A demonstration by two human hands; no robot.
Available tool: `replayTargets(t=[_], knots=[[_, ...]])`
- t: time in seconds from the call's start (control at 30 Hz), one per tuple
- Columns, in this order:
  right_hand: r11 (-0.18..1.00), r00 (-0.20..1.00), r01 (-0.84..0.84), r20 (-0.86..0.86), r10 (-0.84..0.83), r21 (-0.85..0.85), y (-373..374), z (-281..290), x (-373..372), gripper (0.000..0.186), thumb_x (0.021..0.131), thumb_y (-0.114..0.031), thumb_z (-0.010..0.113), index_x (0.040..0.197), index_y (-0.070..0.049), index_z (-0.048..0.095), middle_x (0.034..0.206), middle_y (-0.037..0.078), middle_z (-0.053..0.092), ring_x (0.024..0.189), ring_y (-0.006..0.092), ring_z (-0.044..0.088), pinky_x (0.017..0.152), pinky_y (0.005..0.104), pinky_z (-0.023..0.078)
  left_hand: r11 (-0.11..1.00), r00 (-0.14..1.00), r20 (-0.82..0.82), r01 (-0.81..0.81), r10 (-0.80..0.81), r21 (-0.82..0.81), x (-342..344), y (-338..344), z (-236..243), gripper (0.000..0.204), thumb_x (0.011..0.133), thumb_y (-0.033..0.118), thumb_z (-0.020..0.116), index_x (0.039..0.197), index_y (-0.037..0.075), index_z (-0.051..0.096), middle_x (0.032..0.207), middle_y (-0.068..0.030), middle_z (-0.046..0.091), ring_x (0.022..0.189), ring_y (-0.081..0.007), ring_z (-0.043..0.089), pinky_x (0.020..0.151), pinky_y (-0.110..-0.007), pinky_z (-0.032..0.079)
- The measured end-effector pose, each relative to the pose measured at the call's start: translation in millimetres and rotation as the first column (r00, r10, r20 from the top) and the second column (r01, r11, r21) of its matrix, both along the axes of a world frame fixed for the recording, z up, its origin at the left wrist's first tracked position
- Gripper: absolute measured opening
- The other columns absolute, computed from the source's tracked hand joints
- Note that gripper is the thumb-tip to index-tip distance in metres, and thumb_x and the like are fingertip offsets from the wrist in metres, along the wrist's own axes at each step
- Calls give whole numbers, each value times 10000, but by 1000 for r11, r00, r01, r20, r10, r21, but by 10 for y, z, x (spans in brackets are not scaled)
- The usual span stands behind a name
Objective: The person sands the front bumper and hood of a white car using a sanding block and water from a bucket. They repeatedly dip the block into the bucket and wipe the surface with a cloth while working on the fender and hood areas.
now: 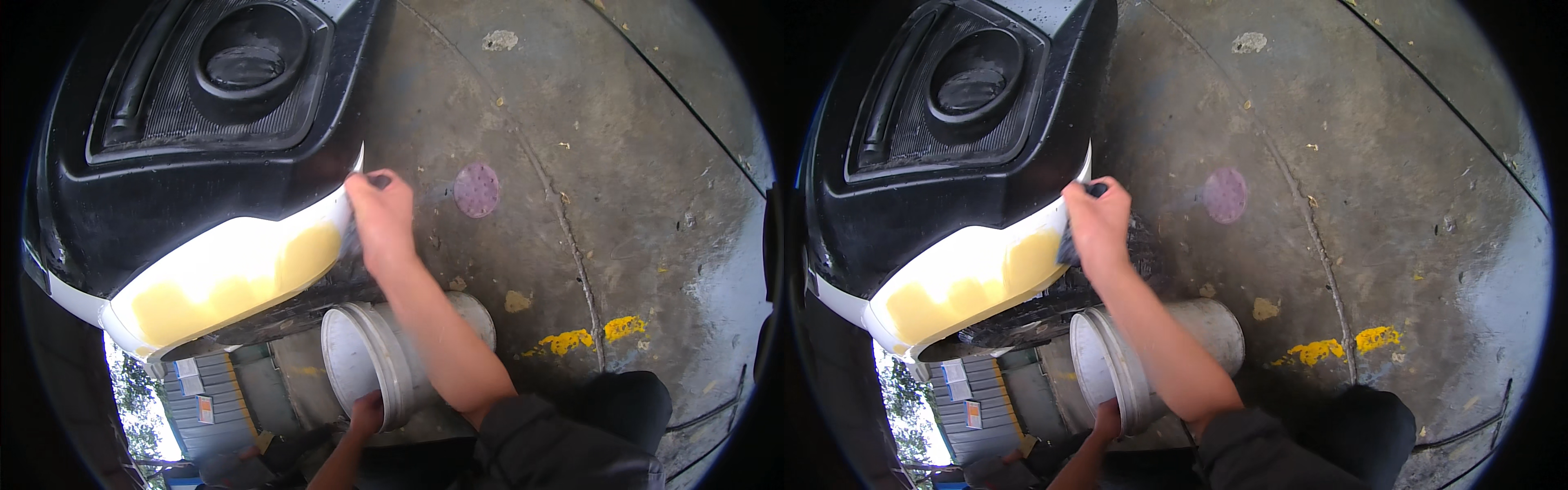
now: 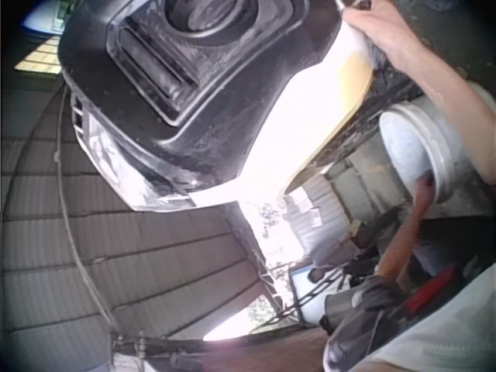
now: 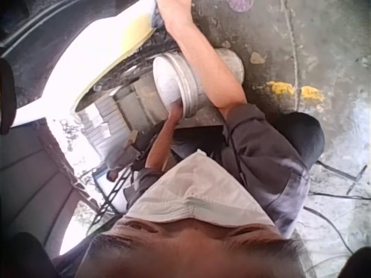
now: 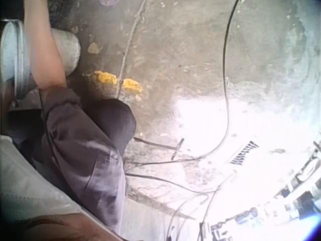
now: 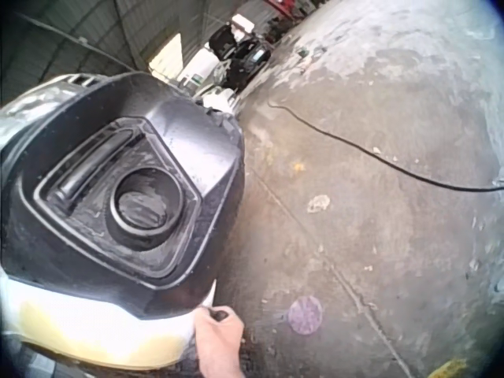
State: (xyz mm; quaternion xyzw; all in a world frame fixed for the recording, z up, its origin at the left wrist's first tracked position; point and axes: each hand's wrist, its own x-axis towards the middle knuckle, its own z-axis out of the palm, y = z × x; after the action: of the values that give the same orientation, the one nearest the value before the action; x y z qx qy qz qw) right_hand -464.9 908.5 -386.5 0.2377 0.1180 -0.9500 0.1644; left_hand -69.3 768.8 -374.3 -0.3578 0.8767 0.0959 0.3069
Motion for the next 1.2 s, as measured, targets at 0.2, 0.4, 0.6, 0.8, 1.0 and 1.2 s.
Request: replayTargets(t=[0.2,0.4,0.6,0.8,1.0,1.2], knots=[[999,962,11,-274,-2,34,398,332,396,143,919,-113,787,930,-13,686,840,9,677,771,71,610,686,253,493,960,853,503,-7,-140,280,-51,-322,-626,182,932,183,698,1076,73,706,930,-132,727,826,-236,698,733,-394,545],[910,954,292,-25,-298,295,1065,-564,160,160,1003,-146,683,1105,-26,655,999,28,668,880,101,603,798,278,508,857,870,487,-304,72,416,7,-733,-1144,184,989,266,628,935,95,670,782,-94,668,660,-219,624,588,-379,488],[649,899,437,-331,-288,622,633,-384,316,156,990,-42,623,1128,6,678,1060,86,676,975,167,639,890,324,518,195,639,29,-278,768,941,-1204,-140,664,426,984,303,621,648,128,427,549,-7,464,444,-136,417,408,-286,317],[244,619,770,-782,-65,589,85,74,593,301,822,19,683,1116,-45,704,1152,127,691,1074,353,650,934,438,526,32,-29,-66,637,-997,-770,-2868,1012,2347,186,823,-21,703,1002,10,665,1029,-165,669,992,-368,647,893,-455,522],[283,568,797,-821,-52,533,119,-136,429,299,802,44,690,1087,-40,721,1092,117,706,1032,344,661,924,431,525,-239,-57,247,531,-967,-813,-2984,790,2465,422,749,13,746,1157,84,668,1238,-104,657,1177,-320,611,1024,-471,478],[308,511,819,-859,-11,484,203,-59,292,233,840,61,644,1034,-36,729,1051,130,714,1010,336,676,902,415,535,-252,-56,261,511,-964,-822,-3002,735,2417,455,733,6,743,1173,96,670,1256,-105,659,1204,-318,606,1057,-480,471]])
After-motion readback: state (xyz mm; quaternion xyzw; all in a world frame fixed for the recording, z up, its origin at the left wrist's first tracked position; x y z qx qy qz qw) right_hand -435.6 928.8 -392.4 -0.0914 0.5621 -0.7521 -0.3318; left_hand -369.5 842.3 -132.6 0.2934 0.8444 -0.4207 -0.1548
